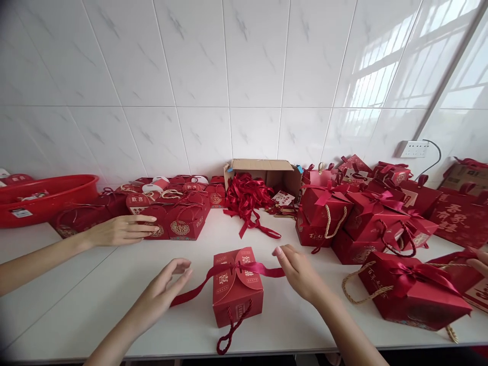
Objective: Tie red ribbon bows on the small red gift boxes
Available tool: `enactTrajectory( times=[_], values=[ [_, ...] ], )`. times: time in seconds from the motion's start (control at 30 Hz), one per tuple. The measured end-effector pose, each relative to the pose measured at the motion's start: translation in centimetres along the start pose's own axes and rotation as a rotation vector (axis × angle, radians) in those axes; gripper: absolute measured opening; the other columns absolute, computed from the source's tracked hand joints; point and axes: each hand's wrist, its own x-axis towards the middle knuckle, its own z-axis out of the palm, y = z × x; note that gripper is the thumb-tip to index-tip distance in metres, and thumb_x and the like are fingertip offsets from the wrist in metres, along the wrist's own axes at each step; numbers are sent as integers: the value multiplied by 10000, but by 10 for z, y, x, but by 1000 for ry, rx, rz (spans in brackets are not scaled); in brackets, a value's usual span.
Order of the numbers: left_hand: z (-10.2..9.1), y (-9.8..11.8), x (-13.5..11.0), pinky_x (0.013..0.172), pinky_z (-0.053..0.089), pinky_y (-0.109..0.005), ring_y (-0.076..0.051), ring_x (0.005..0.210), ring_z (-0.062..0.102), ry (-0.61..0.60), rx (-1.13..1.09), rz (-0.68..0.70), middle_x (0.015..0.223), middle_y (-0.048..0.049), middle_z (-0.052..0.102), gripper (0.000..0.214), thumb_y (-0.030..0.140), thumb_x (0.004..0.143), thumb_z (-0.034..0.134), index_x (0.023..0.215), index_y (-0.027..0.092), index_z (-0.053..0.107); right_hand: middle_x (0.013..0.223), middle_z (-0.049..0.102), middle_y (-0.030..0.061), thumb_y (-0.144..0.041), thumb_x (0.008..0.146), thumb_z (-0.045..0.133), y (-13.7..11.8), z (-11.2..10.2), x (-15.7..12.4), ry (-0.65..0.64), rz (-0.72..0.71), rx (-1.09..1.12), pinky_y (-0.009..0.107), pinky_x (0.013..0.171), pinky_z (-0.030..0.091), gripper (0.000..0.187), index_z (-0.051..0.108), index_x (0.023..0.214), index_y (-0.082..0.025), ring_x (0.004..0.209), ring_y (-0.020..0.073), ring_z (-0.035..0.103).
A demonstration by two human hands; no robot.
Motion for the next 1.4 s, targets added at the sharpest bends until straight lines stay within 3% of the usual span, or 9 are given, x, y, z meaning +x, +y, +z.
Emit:
enactTrajectory(
  times=[0.07, 0.27, 0.37, 0.5, 0.7, 0.87, 0.97, 1.3, 1.4],
  values=[
    [15, 11, -2, 982, 371, -387, -250, 1125, 519, 59, -50, 43, 1141, -76, 590, 336, 491, 791, 550, 1009, 235, 555, 922, 614, 68, -586, 894, 340, -11, 7, 1, -82, -5, 115, 304, 735, 441, 467, 598, 860, -198, 872, 208, 558],
    [50, 40, -12, 955, 420, -395, -255, 1136, 529, -58, -254, 98, 1224, -116, 552, 421, 456, 810, 568, 1149, 229, 464, 546, 416, -59, -602, 809, 512, -40, 30, -4, -338, 122, 322, 200, 414, 262, 431, 422, 693, -197, 463, 72, 349],
    [49, 43, -12, 967, 417, -376, -246, 1156, 518, -95, -282, 98, 1229, -102, 562, 439, 421, 788, 610, 1158, 233, 465, 496, 337, -74, -601, 804, 514, -46, 35, -10, -342, 203, 340, 216, 410, 182, 460, 372, 621, -204, 438, 61, 248],
    [40, 44, -10, 924, 443, -337, -242, 1140, 526, -179, -290, 81, 1199, -83, 591, 428, 379, 763, 639, 1143, 239, 502, 545, 245, -66, -554, 798, 561, -45, 35, -13, -329, 83, 372, 245, 485, 159, 507, 308, 545, -194, 525, 75, 195],
    [44, 45, -12, 911, 444, -372, -258, 1091, 553, -180, -313, 34, 1180, -86, 588, 467, 379, 765, 636, 1172, 240, 454, 528, 256, -73, -547, 767, 604, -40, 38, -12, -301, 107, 446, 248, 488, 149, 521, 287, 542, -200, 520, 73, 196],
    [54, 43, -16, 828, 478, -383, -252, 955, 605, -140, -400, -5, 1046, -79, 626, 493, 449, 772, 613, 1175, 241, 419, 507, 269, -83, -547, 751, 622, -40, 43, -10, -256, 149, 466, 244, 470, 145, 524, 281, 548, -204, 490, 64, 202],
    [57, 41, -16, 773, 489, -367, -221, 844, 615, -126, -457, -18, 1007, -61, 605, 474, 476, 777, 588, 1161, 246, 431, 500, 293, -82, -551, 746, 626, -36, 40, -7, -308, 144, 495, 244, 468, 139, 507, 319, 550, -199, 482, 62, 199],
    [52, 38, -21, 831, 449, -381, -256, 975, 538, 50, -112, 32, 1026, -62, 517, 410, 507, 797, 530, 1116, 253, 490, 511, 236, -84, -537, 674, 702, -16, 19, 4, -386, 99, 330, 240, 475, 120, 488, 390, 541, -185, 505, 70, 180],
    [54, 32, -23, 880, 436, -388, -252, 1028, 508, 80, -181, 45, 1085, -68, 494, 367, 506, 803, 517, 1075, 260, 528, 533, 369, -56, -514, 686, 698, -11, 12, 9, -245, 13, 221, 234, 502, 256, 426, 466, 552, -183, 527, 91, 325]
  ],
)
